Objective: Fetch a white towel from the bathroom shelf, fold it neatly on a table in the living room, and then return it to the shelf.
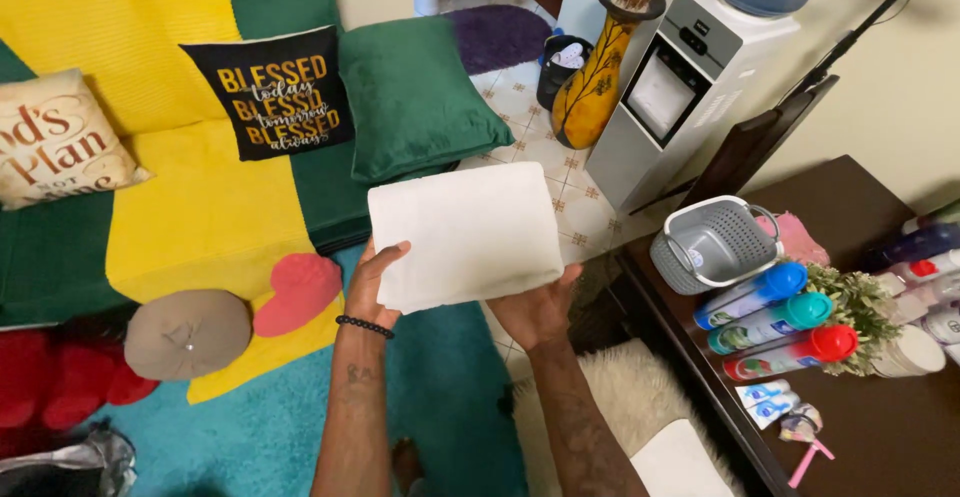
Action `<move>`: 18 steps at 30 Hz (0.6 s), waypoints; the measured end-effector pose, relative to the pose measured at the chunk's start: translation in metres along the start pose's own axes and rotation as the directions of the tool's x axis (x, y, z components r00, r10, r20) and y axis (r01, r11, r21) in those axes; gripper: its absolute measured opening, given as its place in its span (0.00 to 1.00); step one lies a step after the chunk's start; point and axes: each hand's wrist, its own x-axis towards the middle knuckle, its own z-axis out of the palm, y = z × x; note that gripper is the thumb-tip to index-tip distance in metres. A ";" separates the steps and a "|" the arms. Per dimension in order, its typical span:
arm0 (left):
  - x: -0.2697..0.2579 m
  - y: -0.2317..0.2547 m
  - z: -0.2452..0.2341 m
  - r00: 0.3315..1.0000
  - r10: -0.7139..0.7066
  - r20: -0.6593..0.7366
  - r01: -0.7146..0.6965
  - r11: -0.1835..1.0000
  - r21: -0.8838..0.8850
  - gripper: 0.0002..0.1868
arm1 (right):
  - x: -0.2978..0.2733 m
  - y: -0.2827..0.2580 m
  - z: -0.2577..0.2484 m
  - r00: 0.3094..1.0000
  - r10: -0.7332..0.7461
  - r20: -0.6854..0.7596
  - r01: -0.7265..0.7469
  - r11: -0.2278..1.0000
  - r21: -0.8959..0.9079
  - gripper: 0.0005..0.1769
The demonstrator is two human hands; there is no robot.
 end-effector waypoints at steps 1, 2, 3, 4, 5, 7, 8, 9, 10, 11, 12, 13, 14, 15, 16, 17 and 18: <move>0.008 0.000 0.001 1.000 -0.008 0.006 0.008 1.000 0.007 0.33 | 0.008 0.007 -0.002 1.000 -0.011 -0.003 0.011 1.000 0.004 0.51; 0.017 0.005 0.000 0.999 0.025 0.024 -0.025 1.000 0.006 0.33 | 0.019 0.016 -0.001 0.995 -0.047 -0.083 0.045 0.999 -0.030 0.48; 0.025 0.010 0.000 0.997 0.058 0.043 -0.058 0.998 0.005 0.33 | 0.031 0.026 0.001 0.983 -0.086 -0.162 0.076 0.995 -0.066 0.45; 0.029 0.015 0.000 0.998 0.050 0.046 -0.050 0.999 0.009 0.33 | 0.039 0.035 0.000 0.982 -0.094 -0.167 0.084 0.994 -0.063 0.45; 0.033 0.018 0.001 0.998 0.050 0.029 -0.051 0.998 0.023 0.34 | 0.046 0.042 -0.002 0.960 -0.130 -0.247 0.109 0.989 -0.098 0.42; 0.043 0.021 -0.004 0.999 0.046 0.015 -0.046 0.998 0.042 0.35 | 0.059 0.055 -0.007 0.930 -0.172 -0.326 0.136 0.982 -0.130 0.40; 0.049 0.020 -0.010 0.999 0.030 0.027 -0.032 0.997 0.069 0.35 | 0.065 0.059 -0.010 0.895 -0.205 -0.397 0.149 0.974 -0.169 0.38; 0.055 0.019 -0.016 0.999 0.014 0.040 -0.018 0.995 0.096 0.35 | 0.071 0.063 -0.013 0.853 -0.240 -0.464 0.158 0.965 -0.209 0.36; 0.059 0.020 -0.025 0.999 0.009 0.040 -0.013 0.995 0.095 0.35 | 0.074 0.065 -0.016 0.850 -0.243 -0.467 0.159 0.964 -0.211 0.36; 0.063 0.020 -0.034 0.998 -0.011 0.055 0.008 0.998 0.068 0.33 | 0.077 0.066 -0.019 0.822 -0.246 -0.514 0.163 0.966 -0.201 0.34; 0.065 0.022 -0.043 0.997 -0.033 0.067 0.030 0.999 0.044 0.33 | 0.079 0.069 -0.022 0.790 -0.245 -0.562 0.166 0.968 -0.188 0.33; 0.066 0.028 -0.047 0.997 -0.039 0.065 0.036 0.998 0.046 0.33 | 0.083 0.072 -0.026 0.787 -0.244 -0.567 0.167 0.968 -0.186 0.33; 0.066 0.030 -0.050 0.995 -0.072 0.063 0.070 0.997 0.042 0.34 | 0.085 0.071 -0.031 0.781 -0.241 -0.576 0.196 0.971 -0.140 0.32; 0.066 0.032 -0.052 0.993 -0.106 0.061 0.104 0.994 0.038 0.37 | 0.087 0.070 -0.037 0.776 -0.237 -0.584 0.225 0.970 -0.095 0.30; 0.069 0.029 -0.064 0.992 -0.112 0.058 0.110 0.993 0.036 0.37 | 0.090 0.068 -0.037 0.772 -0.237 -0.590 0.223 0.970 -0.097 0.30; 0.072 0.026 -0.077 0.992 -0.130 0.000 0.129 0.989 0.072 0.40 | 0.094 0.065 -0.038 0.781 -0.255 -0.570 0.264 0.962 -0.068 0.30; 0.076 0.025 -0.090 0.988 -0.140 -0.061 0.146 0.983 0.111 0.42 | 0.099 0.064 -0.040 0.792 -0.269 -0.548 0.301 0.953 -0.033 0.29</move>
